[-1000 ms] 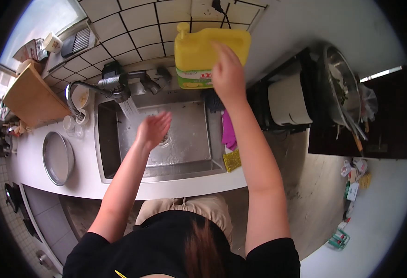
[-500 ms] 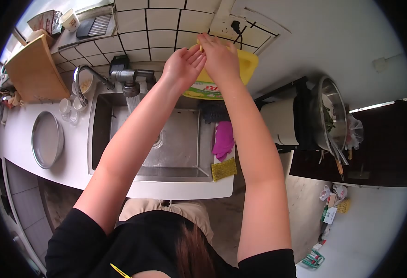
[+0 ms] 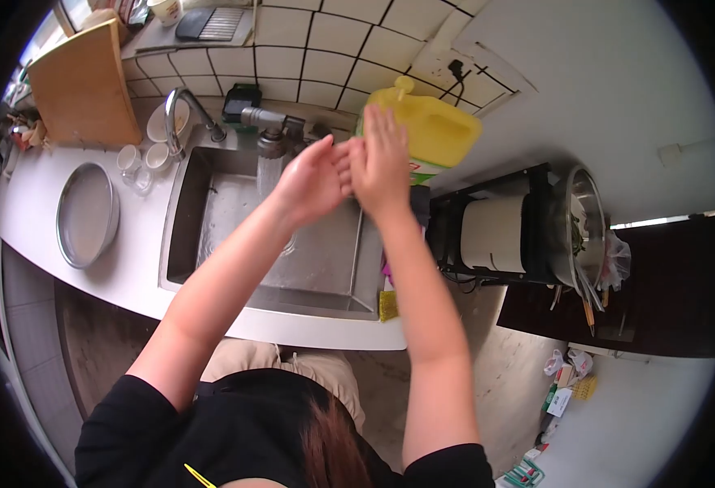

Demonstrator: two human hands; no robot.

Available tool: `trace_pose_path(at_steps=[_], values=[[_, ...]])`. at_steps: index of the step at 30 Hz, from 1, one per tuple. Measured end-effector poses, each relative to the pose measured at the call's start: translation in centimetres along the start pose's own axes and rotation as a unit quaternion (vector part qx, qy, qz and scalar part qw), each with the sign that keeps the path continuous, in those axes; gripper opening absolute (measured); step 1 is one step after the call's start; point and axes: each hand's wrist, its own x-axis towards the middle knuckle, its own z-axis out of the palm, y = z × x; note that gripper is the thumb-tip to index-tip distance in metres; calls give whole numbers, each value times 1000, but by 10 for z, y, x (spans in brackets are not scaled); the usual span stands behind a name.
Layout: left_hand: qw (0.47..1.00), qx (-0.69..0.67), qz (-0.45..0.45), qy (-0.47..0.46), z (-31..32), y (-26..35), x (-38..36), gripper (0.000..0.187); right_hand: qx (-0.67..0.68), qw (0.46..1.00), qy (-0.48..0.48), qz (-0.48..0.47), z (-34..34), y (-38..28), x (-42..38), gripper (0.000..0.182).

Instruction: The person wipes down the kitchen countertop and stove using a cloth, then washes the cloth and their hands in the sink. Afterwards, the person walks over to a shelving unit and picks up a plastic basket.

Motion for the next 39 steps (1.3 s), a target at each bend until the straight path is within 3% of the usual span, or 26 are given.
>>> trace_pose_path(at_steps=[1, 2, 4, 6, 9, 11, 12, 13, 15, 17, 18, 19, 20, 22, 24, 26, 28, 30, 31, 32, 34, 37, 39], values=[[988, -125, 0, -91, -9, -13, -12, 55, 57, 998, -1, 10, 14, -13, -21, 55], [996, 33, -2, 85, 11, -21, -29, 62, 85, 994, -19, 65, 27, -33, -41, 59], [966, 57, 40, 250, 8, -39, -51, 70, 197, 969, -50, 140, 58, -59, -92, 66], [937, 78, 46, 336, -29, -46, -69, 76, 241, 955, -67, 157, 66, -90, -116, 67], [935, 75, 49, 342, -50, -54, -86, 76, 304, 930, -91, 188, 70, -122, -143, 69], [934, 82, 76, 340, -65, -72, -95, 69, 309, 903, -97, 284, 106, -91, -158, 72], [931, 124, 85, 334, -41, -78, -96, 61, 310, 886, -100, 329, 119, -74, -158, 73], [934, 130, 62, 326, -32, -87, -99, 59, 446, 756, -86, 472, 113, -59, -150, 78], [928, 152, 29, 340, -12, -90, -103, 57, 545, 632, -44, 549, 110, -55, -146, 90], [915, 136, 57, 375, -48, -81, -110, 58, 507, 645, -108, 562, 105, -77, -146, 82], [908, 126, 69, 394, -82, -77, -114, 59, 465, 686, -121, 546, 106, -95, -145, 80], [906, 117, 62, 403, -137, -74, -113, 82, 421, 725, -136, 528, 108, -114, -144, 78], [900, 41, 16, 433, -119, -49, -122, 70, 375, 762, -150, 507, 111, -131, -143, 76], [880, 97, 18, 465, -117, -42, -120, 66, 280, 828, -173, 453, 116, -146, -138, 74], [902, 54, 54, 424, -106, -60, -120, 56, 348, 811, -144, 448, 163, -100, -164, 75], [894, 115, 39, 432, -72, -74, -115, 49, 486, 677, -90, 546, 135, -81, -148, 79], [881, 176, 63, 434, -70, -72, -116, 56, 507, 657, -114, 547, 138, -84, -151, 81], [898, 130, 59, 417, -177, -67, -137, 64, 409, 806, -149, 401, 170, -124, -170, 70], [885, 54, 56, 458, -180, -50, -137, 66, 350, 864, -166, 322, 177, -140, -183, 65], [867, -21, 54, 496, -173, -34, -136, 68, 434, 784, -215, 388, 117, -170, -140, 63], [857, 4, 68, 510, -165, -21, -138, 52, 408, 804, -207, 380, 123, -177, -145, 72], [876, 54, 128, 462, -156, -53, -142, 46, 470, 684, -167, 532, 177, -114, -173, 78], [861, 104, 84, 491, -112, -68, -132, 42, 489, 579, -189, 624, 182, -79, -169, 82]])
